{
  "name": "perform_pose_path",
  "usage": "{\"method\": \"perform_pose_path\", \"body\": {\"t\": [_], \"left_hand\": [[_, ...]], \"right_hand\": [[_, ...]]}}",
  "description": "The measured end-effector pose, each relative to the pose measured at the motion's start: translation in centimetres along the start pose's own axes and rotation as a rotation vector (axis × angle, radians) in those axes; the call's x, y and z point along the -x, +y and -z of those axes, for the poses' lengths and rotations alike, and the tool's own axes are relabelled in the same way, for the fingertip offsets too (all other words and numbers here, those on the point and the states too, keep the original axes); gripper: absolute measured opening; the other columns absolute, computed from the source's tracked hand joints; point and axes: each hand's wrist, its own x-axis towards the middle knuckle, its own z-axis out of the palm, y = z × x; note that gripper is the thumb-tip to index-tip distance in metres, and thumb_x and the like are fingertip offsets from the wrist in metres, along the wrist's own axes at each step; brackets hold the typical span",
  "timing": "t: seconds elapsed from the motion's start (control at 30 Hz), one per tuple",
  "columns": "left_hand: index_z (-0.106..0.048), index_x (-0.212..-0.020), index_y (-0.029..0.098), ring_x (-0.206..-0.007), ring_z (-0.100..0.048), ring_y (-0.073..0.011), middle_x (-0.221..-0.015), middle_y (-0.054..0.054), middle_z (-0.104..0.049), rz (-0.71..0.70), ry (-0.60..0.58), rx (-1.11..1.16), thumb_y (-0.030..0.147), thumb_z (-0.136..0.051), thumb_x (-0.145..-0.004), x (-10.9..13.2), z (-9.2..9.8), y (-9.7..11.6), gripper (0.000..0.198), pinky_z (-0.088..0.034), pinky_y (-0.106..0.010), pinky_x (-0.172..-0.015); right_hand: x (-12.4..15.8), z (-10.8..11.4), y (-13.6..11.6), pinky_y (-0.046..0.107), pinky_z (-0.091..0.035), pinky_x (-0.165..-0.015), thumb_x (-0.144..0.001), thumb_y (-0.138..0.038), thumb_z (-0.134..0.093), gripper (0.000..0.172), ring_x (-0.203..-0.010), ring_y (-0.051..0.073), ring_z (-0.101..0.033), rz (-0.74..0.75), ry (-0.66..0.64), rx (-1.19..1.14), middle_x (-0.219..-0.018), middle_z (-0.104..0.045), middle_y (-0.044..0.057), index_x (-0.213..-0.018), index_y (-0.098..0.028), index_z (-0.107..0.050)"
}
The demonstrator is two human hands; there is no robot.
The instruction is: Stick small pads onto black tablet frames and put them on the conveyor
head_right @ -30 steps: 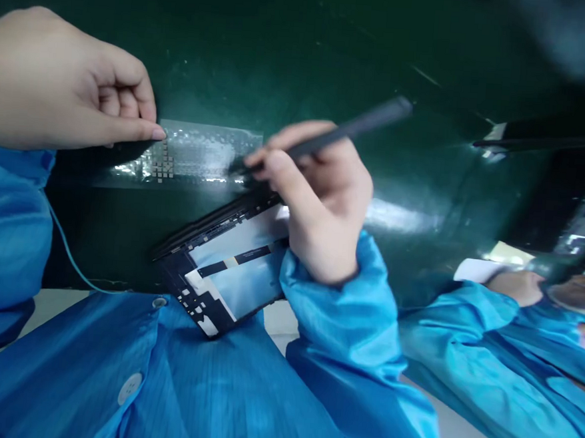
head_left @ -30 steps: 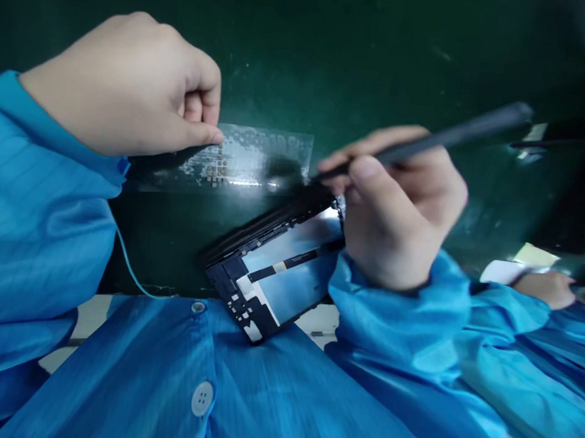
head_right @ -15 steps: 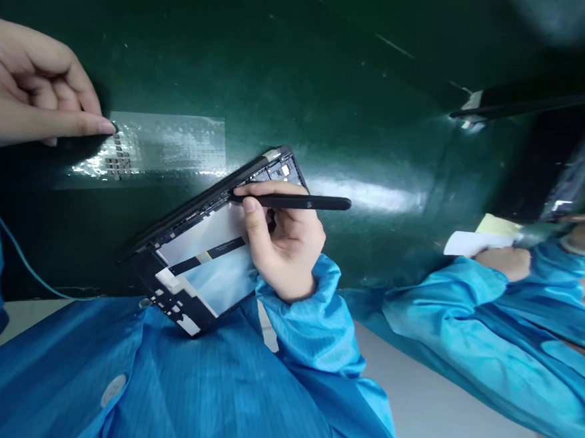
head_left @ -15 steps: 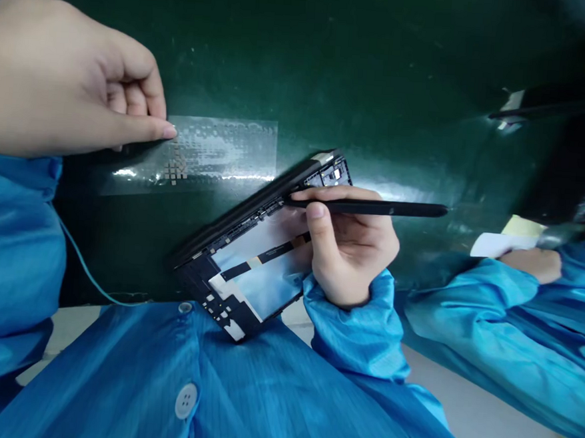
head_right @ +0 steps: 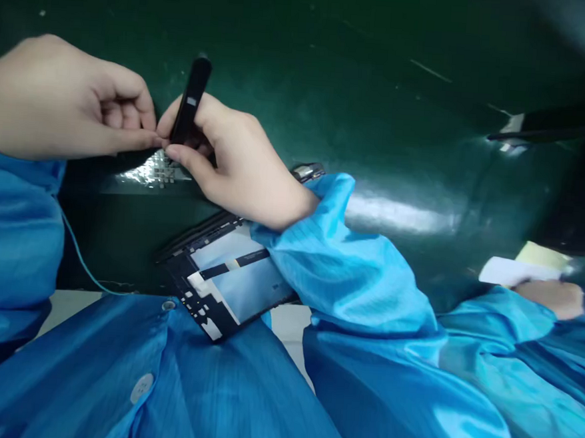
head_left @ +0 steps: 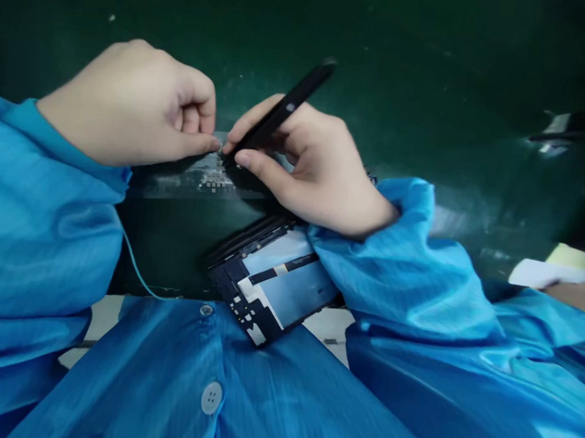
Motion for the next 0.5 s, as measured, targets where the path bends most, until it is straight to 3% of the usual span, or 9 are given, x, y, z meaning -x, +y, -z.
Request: {"method": "perform_pose_path", "body": {"t": [0.1,0.2,0.37,0.5], "left_hand": [[-0.078,-0.098,0.015,-0.109,-0.079,-0.0203,-0.083,0.005,-0.067,-0.021,-0.028,-0.024,0.082,-0.044,-0.091,0.2,0.2,0.9,0.075,-0.056,-0.049,-0.120],[-0.078,-0.098,0.015,-0.113,-0.078,-0.0211,-0.084,0.005,-0.067,-0.031,-0.025,-0.024,0.075,-0.048,-0.094,0.1,0.1,0.6,0.067,-0.055,-0.048,-0.121],[-0.077,-0.095,0.013,-0.122,-0.077,-0.0256,-0.086,0.003,-0.066,-0.042,-0.020,0.029,0.082,-0.044,-0.095,0.1,0.0,0.5,0.075,-0.053,-0.051,-0.126],[-0.078,-0.097,0.013,-0.114,-0.077,-0.0226,-0.080,0.005,-0.065,-0.059,-0.014,0.014,0.067,-0.055,-0.097,0.1,0.1,0.5,0.058,-0.054,-0.052,-0.123]], "right_hand": [[-1.5,-0.7,2.2,0.034,-0.075,-0.094,-0.097,-0.046,-0.090,0.023,-0.104,0.020,-0.086,-0.025,-0.018,-0.067,-0.110,-0.087,-0.002,-0.108,-0.032,-0.075],[-1.0,-0.8,2.4,0.035,-0.075,-0.094,-0.092,-0.062,-0.089,0.037,-0.105,0.021,-0.086,-0.076,-0.013,-0.156,-0.108,-0.088,-0.001,-0.107,-0.032,-0.077],[-1.1,-0.6,1.4,0.037,-0.074,-0.099,-0.077,-0.055,-0.103,0.039,-0.104,0.023,-0.085,-0.170,-0.008,-0.223,-0.103,-0.088,-0.002,-0.099,-0.032,-0.081],[-1.5,-0.3,1.8,0.037,-0.073,-0.098,-0.084,-0.050,-0.100,0.030,-0.099,0.021,-0.084,-0.124,-0.053,-0.238,-0.103,-0.088,0.000,-0.099,-0.031,-0.082]]}}
